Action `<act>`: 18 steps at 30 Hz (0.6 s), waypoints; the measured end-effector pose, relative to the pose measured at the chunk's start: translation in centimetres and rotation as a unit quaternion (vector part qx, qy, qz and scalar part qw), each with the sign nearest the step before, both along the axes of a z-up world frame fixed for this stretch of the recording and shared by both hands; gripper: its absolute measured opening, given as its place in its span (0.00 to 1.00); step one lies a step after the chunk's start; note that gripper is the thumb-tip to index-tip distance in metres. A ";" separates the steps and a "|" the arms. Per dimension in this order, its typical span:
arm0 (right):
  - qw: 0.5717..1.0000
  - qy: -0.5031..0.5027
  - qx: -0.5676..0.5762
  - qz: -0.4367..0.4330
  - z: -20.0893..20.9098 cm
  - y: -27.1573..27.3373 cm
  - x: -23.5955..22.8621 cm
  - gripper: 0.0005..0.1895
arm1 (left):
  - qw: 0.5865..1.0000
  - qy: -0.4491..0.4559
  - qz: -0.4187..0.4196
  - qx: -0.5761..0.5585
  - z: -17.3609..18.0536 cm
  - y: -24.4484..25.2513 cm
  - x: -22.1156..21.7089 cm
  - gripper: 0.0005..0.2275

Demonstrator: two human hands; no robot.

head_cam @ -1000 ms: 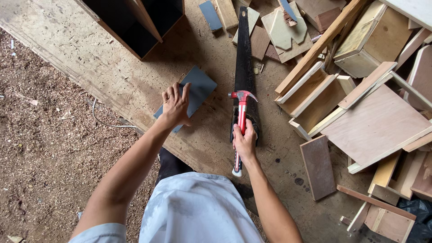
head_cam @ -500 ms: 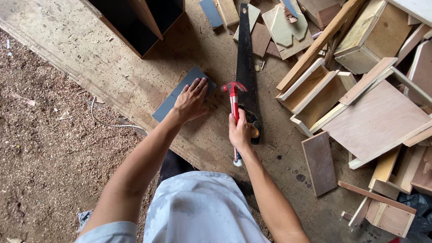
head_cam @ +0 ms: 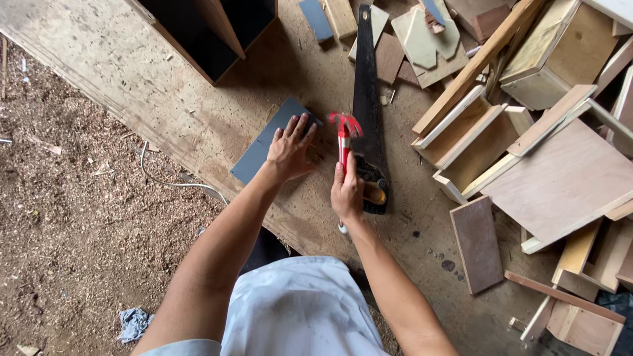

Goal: The person assembles a small wooden box by hammering nails into its sides and attaching a lid. They repeatedly reposition the box and lid, hammering along the edges to secure the pieces. The person also handles a separate small wooden piece, hammering it on the workbench.

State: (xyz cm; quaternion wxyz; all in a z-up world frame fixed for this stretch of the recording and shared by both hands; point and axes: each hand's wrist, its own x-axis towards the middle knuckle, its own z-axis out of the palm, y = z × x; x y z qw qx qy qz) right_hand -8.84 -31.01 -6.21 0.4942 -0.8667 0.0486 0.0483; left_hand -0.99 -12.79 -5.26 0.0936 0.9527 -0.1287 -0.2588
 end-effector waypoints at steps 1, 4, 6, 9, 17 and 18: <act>1.000 0.023 0.008 0.009 -0.3 0.3 0.1 0.27 | 1.000 0.020 -0.001 0.004 0.0 0.0 0.1 0.51; 1.000 0.011 0.029 0.006 -1.0 0.3 0.2 0.27 | 1.000 0.023 -0.002 0.011 0.2 -0.2 0.1 0.51; 0.998 -0.042 0.031 -0.019 -1.4 0.4 0.1 0.26 | 1.000 0.022 -0.009 0.016 0.2 -0.2 0.2 0.52; 0.997 -0.076 0.025 -0.025 -1.7 0.6 -0.1 0.26 | 0.999 0.033 -0.004 0.015 0.2 0.0 0.3 0.51; 0.989 -0.142 0.011 -0.035 -1.5 0.5 0.1 0.27 | 0.998 0.037 -0.021 0.039 0.1 0.1 0.5 0.50; 0.997 -0.078 0.006 -0.014 -1.6 0.5 0.0 0.27 | 0.999 0.037 -0.015 0.033 0.1 0.1 0.4 0.49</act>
